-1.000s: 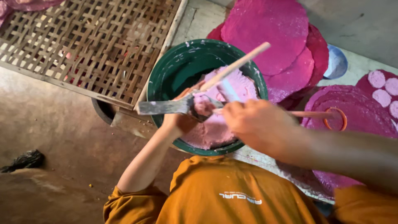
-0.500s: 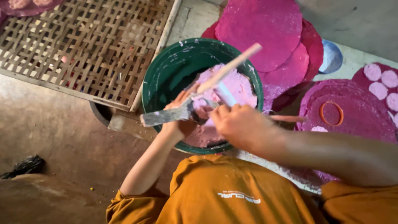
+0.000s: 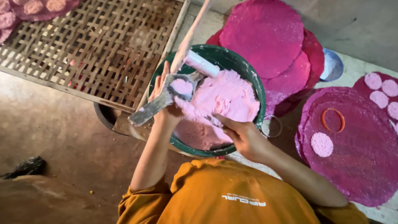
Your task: The person uses a handheld molding tool to scoop pink paste from a bucket and place formed rounds onto large circular trays.
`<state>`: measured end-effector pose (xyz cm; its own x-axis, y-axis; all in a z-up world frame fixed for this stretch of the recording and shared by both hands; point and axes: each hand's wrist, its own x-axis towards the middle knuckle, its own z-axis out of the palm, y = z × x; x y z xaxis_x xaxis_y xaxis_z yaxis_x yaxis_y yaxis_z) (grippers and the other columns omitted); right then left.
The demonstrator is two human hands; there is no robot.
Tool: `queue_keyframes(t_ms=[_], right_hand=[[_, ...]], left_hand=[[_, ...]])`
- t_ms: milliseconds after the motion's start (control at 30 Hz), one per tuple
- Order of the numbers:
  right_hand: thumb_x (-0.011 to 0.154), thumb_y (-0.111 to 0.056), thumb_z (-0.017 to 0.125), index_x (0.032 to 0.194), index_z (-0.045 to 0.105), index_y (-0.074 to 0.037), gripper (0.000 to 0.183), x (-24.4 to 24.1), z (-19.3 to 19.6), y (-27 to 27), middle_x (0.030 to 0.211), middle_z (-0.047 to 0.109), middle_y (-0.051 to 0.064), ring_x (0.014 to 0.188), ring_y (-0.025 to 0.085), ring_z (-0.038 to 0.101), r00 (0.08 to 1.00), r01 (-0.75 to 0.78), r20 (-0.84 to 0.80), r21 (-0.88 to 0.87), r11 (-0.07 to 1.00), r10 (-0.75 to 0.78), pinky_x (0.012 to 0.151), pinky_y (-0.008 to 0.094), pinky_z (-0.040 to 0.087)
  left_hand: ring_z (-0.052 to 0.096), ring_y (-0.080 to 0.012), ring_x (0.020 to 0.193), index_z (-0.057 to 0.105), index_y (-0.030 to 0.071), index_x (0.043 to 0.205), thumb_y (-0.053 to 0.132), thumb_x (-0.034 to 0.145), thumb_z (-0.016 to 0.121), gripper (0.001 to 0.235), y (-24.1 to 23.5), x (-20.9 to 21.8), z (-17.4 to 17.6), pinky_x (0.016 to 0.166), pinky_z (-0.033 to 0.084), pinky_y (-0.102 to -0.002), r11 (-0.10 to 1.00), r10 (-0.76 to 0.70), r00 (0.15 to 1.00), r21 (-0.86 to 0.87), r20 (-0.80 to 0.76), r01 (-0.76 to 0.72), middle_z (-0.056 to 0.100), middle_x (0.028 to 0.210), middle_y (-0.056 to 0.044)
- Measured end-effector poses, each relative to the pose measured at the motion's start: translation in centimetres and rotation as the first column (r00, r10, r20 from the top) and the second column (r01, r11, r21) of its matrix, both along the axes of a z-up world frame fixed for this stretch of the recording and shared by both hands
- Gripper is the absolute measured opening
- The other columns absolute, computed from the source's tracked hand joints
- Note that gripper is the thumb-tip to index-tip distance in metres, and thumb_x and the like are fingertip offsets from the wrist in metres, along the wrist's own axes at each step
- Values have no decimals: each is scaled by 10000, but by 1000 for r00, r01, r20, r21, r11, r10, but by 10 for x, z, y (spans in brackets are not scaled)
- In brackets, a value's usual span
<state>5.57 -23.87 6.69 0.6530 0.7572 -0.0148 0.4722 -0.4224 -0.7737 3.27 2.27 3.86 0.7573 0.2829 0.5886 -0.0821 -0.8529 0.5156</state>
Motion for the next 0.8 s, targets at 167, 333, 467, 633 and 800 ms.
queue_keyframes(t_ms=[167, 333, 467, 633, 800], right_hand=[[997, -40, 574, 1477, 547, -116, 487, 29, 2, -5, 875, 691, 180, 787, 101, 550, 997, 83, 5, 63, 995, -83, 726, 288, 511], [973, -59, 581, 1500, 512, -141, 538, 20, -14, 16, 725, 587, 188, 627, 137, 501, 993, 119, -8, -8, 993, -120, 638, 295, 493], [971, -84, 563, 1527, 501, -148, 563, 10, -22, 3, 830, 633, 196, 725, 176, 577, 987, -41, -158, -174, 984, 13, 719, 309, 516], [951, -114, 503, 1596, 231, -13, 708, 19, -30, 9, 1388, 628, 166, 1183, 244, 652, 863, -287, -436, -5, 958, 256, 1009, 325, 504], [1080, -301, 595, 1624, 134, -98, 741, 47, 13, -1, 1619, 302, 238, 1482, 339, 359, 957, -102, -137, 667, 738, 257, 1203, 467, 350]], left_hand=[[559, -429, 1174, 653, 57, 1149, 247, 797, 794, 424, -11, 1, -3, 828, 539, -517, 1000, 11, 999, -6, -41, -11, 258, 1654, -245], [538, -400, 1250, 658, 87, 1201, 288, 854, 797, 424, -2, 14, -14, 909, 556, -486, 985, 75, 996, 162, -45, -67, 213, 1684, -229], [603, -309, 1174, 632, -7, 1300, 273, 845, 811, 564, 27, 20, -22, 956, 556, -406, 995, 45, 983, -92, 181, -28, 506, 1415, -192], [595, -164, 911, 644, -18, 1168, 24, 845, 711, 333, 29, 11, -22, 804, 509, -278, 404, -153, 942, -852, 297, 334, 630, 1013, -16], [653, -226, 905, 679, -35, 1058, -56, 696, 678, 362, -45, -8, -14, 718, 536, -327, -220, -566, 734, -927, 375, 304, 665, 986, -97]])
